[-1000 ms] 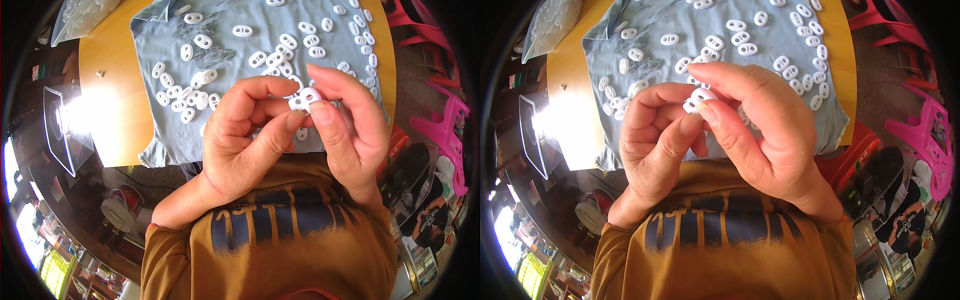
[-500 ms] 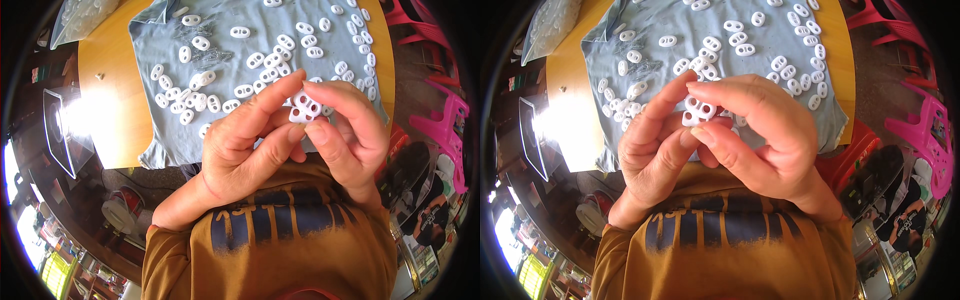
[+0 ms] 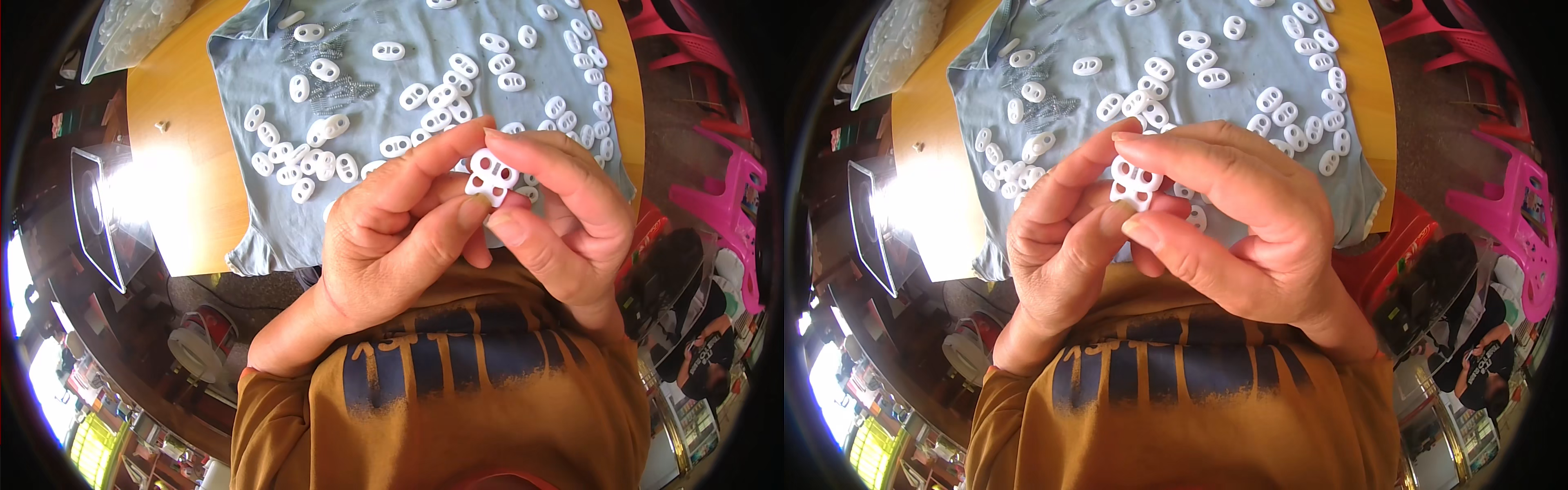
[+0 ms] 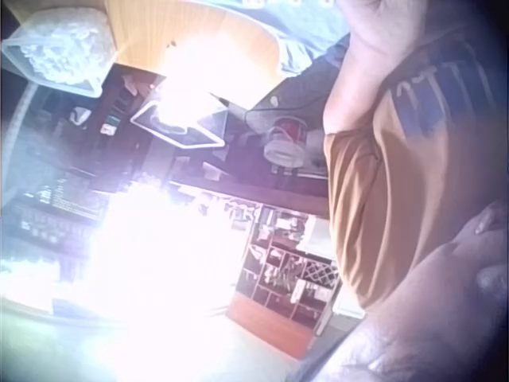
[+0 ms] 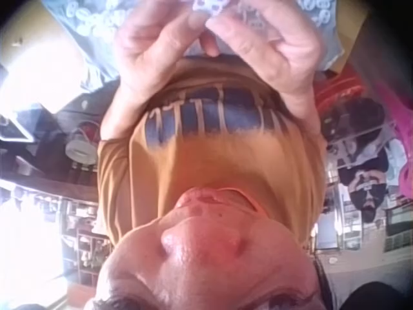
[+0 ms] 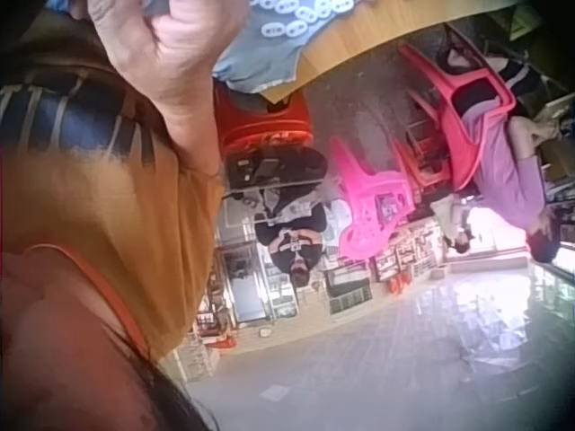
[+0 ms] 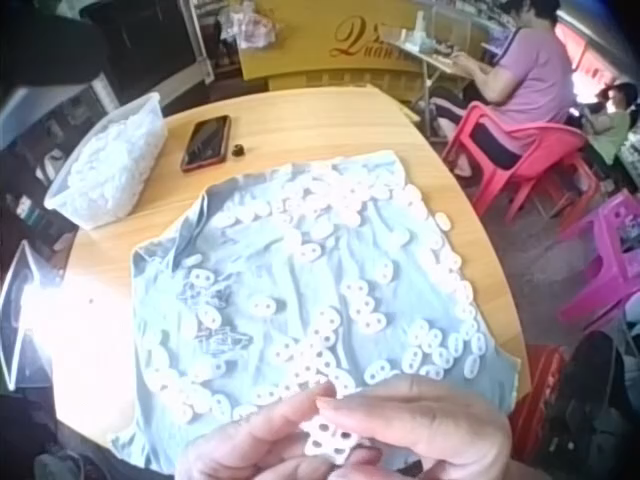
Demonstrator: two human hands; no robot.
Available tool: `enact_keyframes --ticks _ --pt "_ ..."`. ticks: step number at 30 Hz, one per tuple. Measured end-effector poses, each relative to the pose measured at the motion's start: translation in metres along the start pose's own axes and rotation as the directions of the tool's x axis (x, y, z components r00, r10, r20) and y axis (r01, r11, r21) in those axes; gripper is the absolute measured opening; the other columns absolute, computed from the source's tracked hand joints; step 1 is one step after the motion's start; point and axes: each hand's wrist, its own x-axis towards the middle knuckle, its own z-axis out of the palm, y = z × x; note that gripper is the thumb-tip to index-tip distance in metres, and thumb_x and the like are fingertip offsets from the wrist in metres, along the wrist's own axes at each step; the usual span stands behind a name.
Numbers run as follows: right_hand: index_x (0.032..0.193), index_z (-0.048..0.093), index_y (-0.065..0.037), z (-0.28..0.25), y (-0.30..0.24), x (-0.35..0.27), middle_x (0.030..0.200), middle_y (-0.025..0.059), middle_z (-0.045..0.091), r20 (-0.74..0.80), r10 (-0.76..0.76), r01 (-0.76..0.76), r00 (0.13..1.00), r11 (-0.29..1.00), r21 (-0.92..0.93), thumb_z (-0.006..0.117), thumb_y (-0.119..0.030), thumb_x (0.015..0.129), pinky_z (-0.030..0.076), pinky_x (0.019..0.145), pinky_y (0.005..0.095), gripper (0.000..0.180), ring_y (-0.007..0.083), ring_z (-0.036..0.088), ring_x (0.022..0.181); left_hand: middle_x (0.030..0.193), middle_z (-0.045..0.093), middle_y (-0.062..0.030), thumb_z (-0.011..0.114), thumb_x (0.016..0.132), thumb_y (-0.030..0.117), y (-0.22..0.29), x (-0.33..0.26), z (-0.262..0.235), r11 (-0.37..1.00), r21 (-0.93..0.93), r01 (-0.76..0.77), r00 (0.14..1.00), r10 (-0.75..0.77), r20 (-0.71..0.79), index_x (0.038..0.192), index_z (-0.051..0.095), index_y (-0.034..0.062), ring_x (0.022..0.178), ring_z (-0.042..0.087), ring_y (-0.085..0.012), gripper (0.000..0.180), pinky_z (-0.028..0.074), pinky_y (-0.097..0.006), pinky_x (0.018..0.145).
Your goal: Assembling small white plastic components by manually inserting metal pins.
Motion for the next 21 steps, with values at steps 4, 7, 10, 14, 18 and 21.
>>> enact_keyframes --ticks 4,7,10,14,18,21 --pt "0.113 0.052 0.007 -0.0011 0.0016 0.0010 0.106 0.0126 0.053 0.018 -0.013 0.013 1.000 1.000 -0.024 0.060 0.002 0.077 0.040 0.076 0.0235 0.037 0.0140 0.051 0.088 0.099 0.062 -0.0180 0.050 0.087 0.004 -0.0028 -0.0012 0.0012 0.999 -0.052 0.000 1.000 -0.001 -0.024 0.128 0.038 -0.0014 0.074 0.061 -0.0154 0.043 0.051 -0.024 0.062" --pt "0.114 0.052 0.005 -0.0013 0.0012 0.0007 0.106 0.0118 0.053 0.028 0.029 -0.029 0.999 1.000 -0.006 0.061 0.002 0.076 0.040 0.075 0.0230 0.038 0.0134 0.050 0.088 0.099 0.061 -0.0187 0.052 0.087 0.007 -0.0054 -0.0005 -0.0018 1.000 -0.024 -0.013 1.000 0.013 -0.010 0.128 0.038 -0.0009 0.078 0.062 -0.0173 0.044 0.051 -0.025 0.063" --pt "0.113 0.052 0.005 -0.0001 0.0034 -0.0004 0.106 0.0114 0.053 0.010 0.046 -0.046 0.999 0.998 0.045 0.061 0.000 0.077 0.040 0.075 0.0225 0.038 0.0132 0.051 0.088 0.100 0.061 -0.0197 0.053 0.087 0.009 -0.0065 -0.0004 -0.0026 0.998 -0.043 -0.038 0.999 0.038 0.018 0.127 0.039 -0.0010 0.079 0.062 -0.0184 0.044 0.052 -0.026 0.063" --pt "0.113 0.052 0.005 -0.0021 0.0054 -0.0013 0.106 0.0124 0.054 0.008 0.004 -0.004 1.000 0.999 0.039 0.061 -0.002 0.078 0.041 0.075 0.0222 0.037 0.0135 0.051 0.089 0.096 0.060 -0.0093 0.051 0.086 -0.001 -0.0043 0.0004 -0.0027 0.997 -0.083 -0.004 0.999 0.007 0.035 0.129 0.037 -0.0006 0.072 0.058 -0.0109 0.045 0.049 -0.021 0.066" --pt "0.113 0.053 0.005 -0.0025 0.0040 -0.0023 0.105 0.0132 0.054 0.014 0.013 -0.014 1.000 1.000 0.024 0.060 -0.005 0.080 0.041 0.073 0.0222 0.035 0.0139 0.052 0.089 0.111 0.055 -0.0209 0.053 0.086 0.006 -0.0077 -0.0004 -0.0062 1.000 0.008 -0.029 0.998 0.029 0.059 0.127 0.041 0.0016 0.077 0.062 -0.0213 0.042 0.054 -0.028 0.063" --pt "0.112 0.054 0.005 -0.0015 0.0044 -0.0029 0.105 0.0133 0.055 0.005 -0.002 0.003 1.000 0.999 -0.052 0.059 -0.007 0.081 0.042 0.071 0.0219 0.033 0.0142 0.052 0.086 0.094 0.060 -0.0091 0.051 0.086 0.000 -0.0074 -0.0004 -0.0009 0.998 -0.064 -0.026 1.000 0.027 0.006 0.127 0.040 -0.0008 0.070 0.059 -0.0112 0.043 0.049 -0.021 0.064"
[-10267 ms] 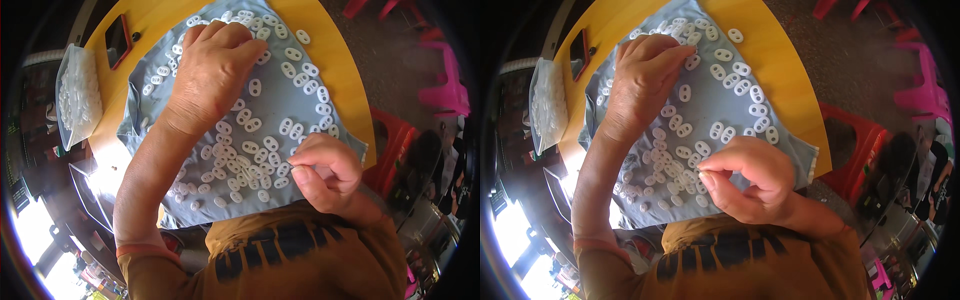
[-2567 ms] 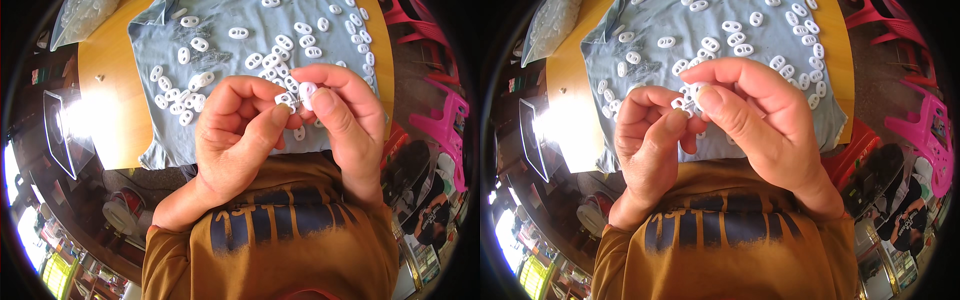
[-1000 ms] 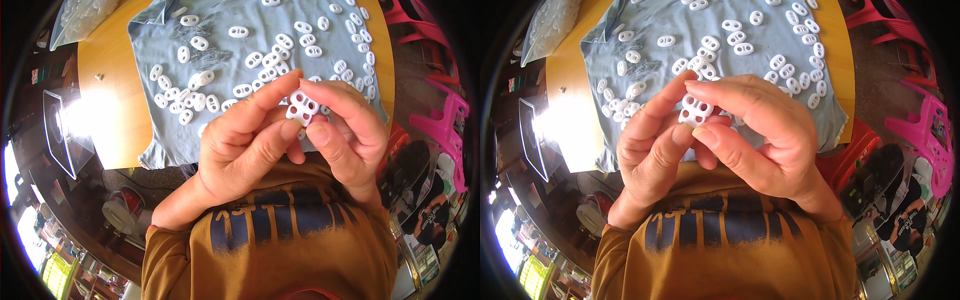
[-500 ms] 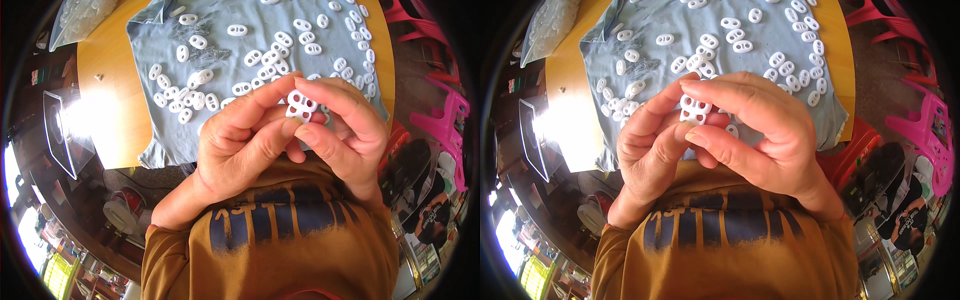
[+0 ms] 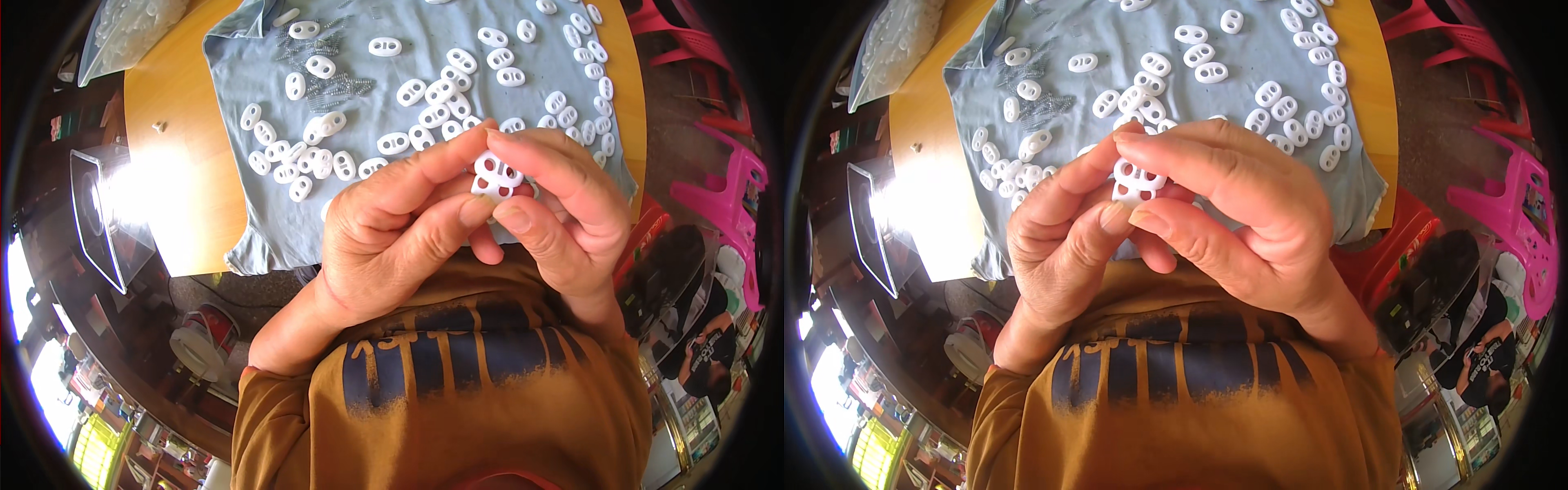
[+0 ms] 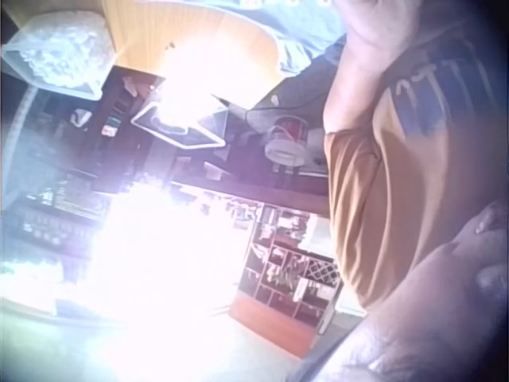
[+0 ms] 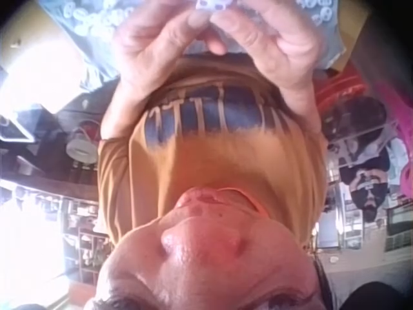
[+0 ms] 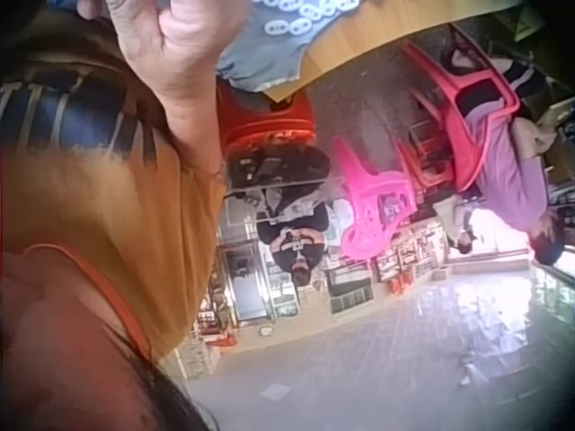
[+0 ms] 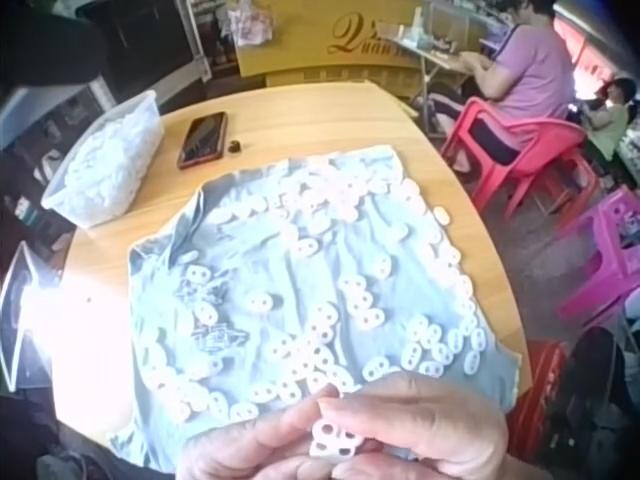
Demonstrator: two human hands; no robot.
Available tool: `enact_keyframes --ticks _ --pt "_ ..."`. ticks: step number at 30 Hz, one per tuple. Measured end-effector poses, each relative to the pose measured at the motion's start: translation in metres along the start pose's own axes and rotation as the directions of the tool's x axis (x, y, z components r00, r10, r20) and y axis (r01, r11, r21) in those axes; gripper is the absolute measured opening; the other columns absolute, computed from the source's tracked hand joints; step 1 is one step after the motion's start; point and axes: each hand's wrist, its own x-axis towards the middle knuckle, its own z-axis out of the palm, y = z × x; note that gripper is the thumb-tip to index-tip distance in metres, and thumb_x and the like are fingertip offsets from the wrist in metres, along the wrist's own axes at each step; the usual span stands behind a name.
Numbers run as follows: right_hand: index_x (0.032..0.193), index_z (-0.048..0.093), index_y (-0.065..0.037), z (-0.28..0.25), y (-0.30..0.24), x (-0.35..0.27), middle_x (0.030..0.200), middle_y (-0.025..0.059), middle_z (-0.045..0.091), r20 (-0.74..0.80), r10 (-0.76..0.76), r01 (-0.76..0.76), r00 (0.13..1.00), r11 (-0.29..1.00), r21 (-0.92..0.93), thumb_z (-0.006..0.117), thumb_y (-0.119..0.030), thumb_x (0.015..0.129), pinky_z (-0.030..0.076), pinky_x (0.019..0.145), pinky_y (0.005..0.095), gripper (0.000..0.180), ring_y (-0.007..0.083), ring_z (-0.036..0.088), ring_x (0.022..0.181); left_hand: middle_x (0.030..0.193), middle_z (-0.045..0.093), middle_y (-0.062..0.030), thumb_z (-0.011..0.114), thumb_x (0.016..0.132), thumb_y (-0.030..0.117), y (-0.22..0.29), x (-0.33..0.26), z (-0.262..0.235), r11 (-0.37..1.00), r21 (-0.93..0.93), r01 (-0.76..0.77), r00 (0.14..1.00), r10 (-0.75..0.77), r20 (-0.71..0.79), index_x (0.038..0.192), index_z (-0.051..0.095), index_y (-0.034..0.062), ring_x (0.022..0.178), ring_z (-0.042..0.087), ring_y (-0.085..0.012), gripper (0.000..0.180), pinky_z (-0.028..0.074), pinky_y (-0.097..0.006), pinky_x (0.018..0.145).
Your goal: Assembling small white plastic components by manually inserting metal pins.
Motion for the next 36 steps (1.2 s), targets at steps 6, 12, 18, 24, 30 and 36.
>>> enact_keyframes --ticks 6,12,18,24,30,36 --pt "0.110 0.054 0.005 0.001 0.004 0.000 0.100 0.0147 0.057 0.002 -0.099 0.099 0.995 0.993 -0.062 0.056 -0.010 0.084 0.043 0.068 0.0233 0.030 0.0157 0.054 0.080 0.091 0.060 -0.0091 0.051 0.086 0.000 -0.007 -0.001 0.004 0.992 0.031 -0.119 0.993 0.120 -0.016 0.125 0.041 -0.0038 0.070 0.060 -0.0117 0.040 0.049 -0.021 0.064" --pt "0.106 0.056 0.006 0.006 0.005 0.000 0.097 0.0158 0.058 -0.026 -0.129 0.127 0.991 0.990 -0.067 0.054 -0.009 0.085 0.044 0.066 0.0262 0.026 0.0178 0.055 0.076 0.089 0.061 -0.0091 0.051 0.086 -0.001 -0.012 -0.003 0.005 0.979 0.105 -0.178 0.983 0.181 -0.028 0.122 0.044 -0.0048 0.072 0.060 -0.0122 0.036 0.049 -0.021 0.065" --pt "0.104 0.056 0.006 0.006 0.014 -0.001 0.095 0.0165 0.058 0.022 -0.316 0.314 0.949 0.928 -0.203 0.052 -0.007 0.086 0.044 0.065 0.0277 0.023 0.0191 0.055 0.073 0.089 0.061 -0.0090 0.051 0.086 -0.002 -0.015 -0.005 0.005 0.949 0.223 -0.222 0.972 0.232 -0.019 0.119 0.046 -0.0060 0.072 0.060 -0.0117 0.033 0.050 -0.021 0.065" --pt "0.107 0.055 0.005 0.009 0.015 -0.002 0.095 0.0151 0.058 -0.050 -0.198 0.195 0.979 0.978 -0.072 0.053 -0.007 0.084 0.043 0.062 0.0254 0.026 0.0158 0.054 0.072 0.092 0.060 -0.0082 0.050 0.086 -0.002 -0.014 -0.002 0.004 0.966 0.143 -0.216 0.975 0.222 -0.024 0.120 0.044 -0.0061 0.075 0.059 -0.0105 0.035 0.048 -0.021 0.068" --pt "0.107 0.057 0.003 0.012 0.017 0.002 0.090 0.0107 0.062 -0.117 -0.205 0.201 0.972 0.979 -0.047 0.062 -0.001 0.076 0.045 0.058 0.0234 0.032 0.0152 0.057 0.067 0.094 0.059 -0.0077 0.049 0.087 0.000 -0.009 -0.002 0.001 0.991 0.047 -0.128 0.991 0.129 -0.021 0.122 0.043 -0.0051 0.078 0.057 -0.0100 0.036 0.047 -0.021 0.072" --pt "0.108 0.054 0.007 0.017 0.009 0.001 0.085 0.0118 0.061 -0.181 -0.156 0.142 0.971 0.986 -0.088 0.064 -0.001 0.073 0.044 0.060 0.0261 0.037 0.0183 0.057 0.066 0.097 0.059 -0.0070 0.047 0.088 -0.001 0.002 -0.004 0.004 0.999 -0.011 -0.031 0.999 0.030 -0.045 0.121 0.044 -0.0035 0.083 0.056 -0.0103 0.034 0.046 -0.022 0.076"
